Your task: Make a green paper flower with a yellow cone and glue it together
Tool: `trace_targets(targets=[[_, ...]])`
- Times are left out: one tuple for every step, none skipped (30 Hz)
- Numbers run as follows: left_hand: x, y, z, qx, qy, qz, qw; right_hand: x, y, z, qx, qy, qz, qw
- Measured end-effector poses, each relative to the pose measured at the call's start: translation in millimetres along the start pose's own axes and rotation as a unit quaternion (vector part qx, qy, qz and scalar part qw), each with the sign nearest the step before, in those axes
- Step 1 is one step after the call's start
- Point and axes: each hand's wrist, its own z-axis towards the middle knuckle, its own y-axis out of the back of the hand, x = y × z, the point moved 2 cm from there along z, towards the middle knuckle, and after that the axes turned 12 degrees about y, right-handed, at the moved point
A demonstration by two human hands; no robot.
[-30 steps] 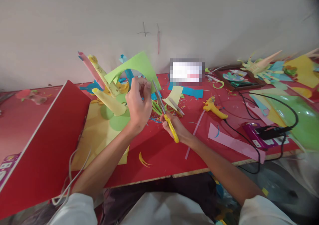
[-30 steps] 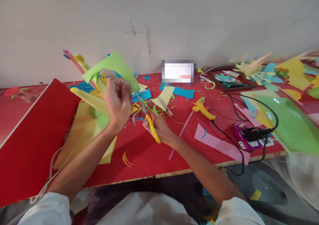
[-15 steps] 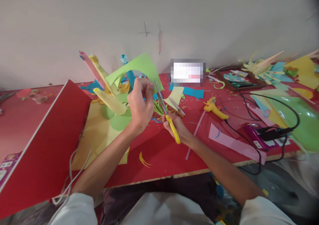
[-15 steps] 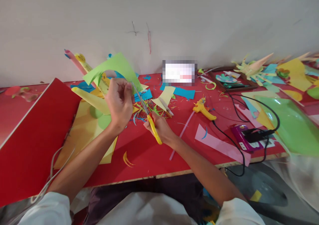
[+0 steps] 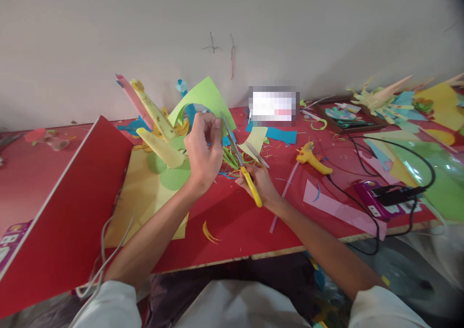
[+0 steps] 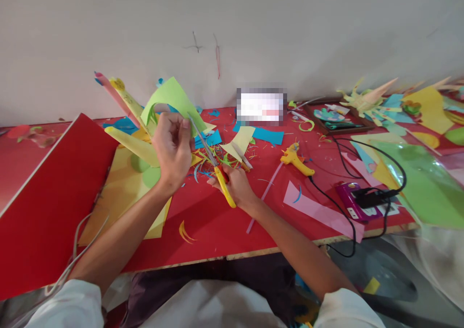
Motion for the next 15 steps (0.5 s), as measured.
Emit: trace_targets(targets=[[0.0, 0.2, 0.3, 0.002, 0.001, 0.001, 1.0, 1.6, 0.5, 0.1, 0.002, 0.0, 0.005, 1.0], [0.1, 0.4, 0.8, 0.005, 0.003, 0.002, 1.0, 2.3, 0.5, 0.0, 0.006, 0.0, 0.012, 1.0], [0.2, 0.6, 1.3, 0.009, 0.003, 0.001, 1.0, 2.1, 0.1, -0.2, 0.008, -0.001, 0.02, 1.0], [0.3, 0.9, 1.8, 0.013, 0.003, 0.0, 1.0, 1.2, -0.6, -0.4, 0.01, 0.0, 0.026, 1.0], [0.3, 1.1, 2.3, 0.015, 0.001, -0.002, 1.0, -0.2, -1.6, -0.5, 0.013, 0.0, 0.031, 0.999], [0.1, 1.3, 2.7, 0.018, 0.0, -0.004, 1.0, -1.9, -2.6, -0.5, 0.014, 0.001, 0.033, 0.999], [-0.2, 1.5, 2.9, 0.022, 0.0, -0.005, 1.0, -3.4, -3.6, -0.3, 0.016, 0.003, 0.032, 0.999], [-0.9, 1.5, 3.0, 0.028, 0.001, -0.003, 1.0, -4.7, -4.2, 0.0, 0.017, 0.005, 0.028, 0.999], [-1.7, 1.4, 2.9, 0.035, 0.002, 0.0, 0.999, -5.6, -4.4, 0.5, 0.019, 0.009, 0.024, 1.0], [-2.6, 1.2, 2.7, 0.044, 0.005, 0.003, 0.999, -6.1, -4.3, 1.0, 0.019, 0.014, 0.018, 1.0], [-3.5, 1.0, 2.4, 0.053, 0.006, 0.007, 0.999, -6.1, -3.7, 1.5, 0.017, 0.021, 0.011, 1.0], [-4.5, 0.8, 2.1, 0.06, 0.007, 0.011, 0.998, -5.9, -2.8, 1.8, 0.016, 0.029, 0.002, 0.999], [-5.3, 0.6, 1.9, 0.065, 0.007, 0.014, 0.998, -5.4, -1.9, 2.0, 0.015, 0.037, -0.009, 0.999], [-5.9, 0.5, 1.7, 0.068, 0.006, 0.017, 0.998, -4.8, -0.9, 1.9, 0.014, 0.045, -0.021, 0.999], [-6.3, 0.4, 1.6, 0.069, 0.006, 0.019, 0.997, -4.1, -0.2, 1.6, 0.014, 0.05, -0.032, 0.998]])
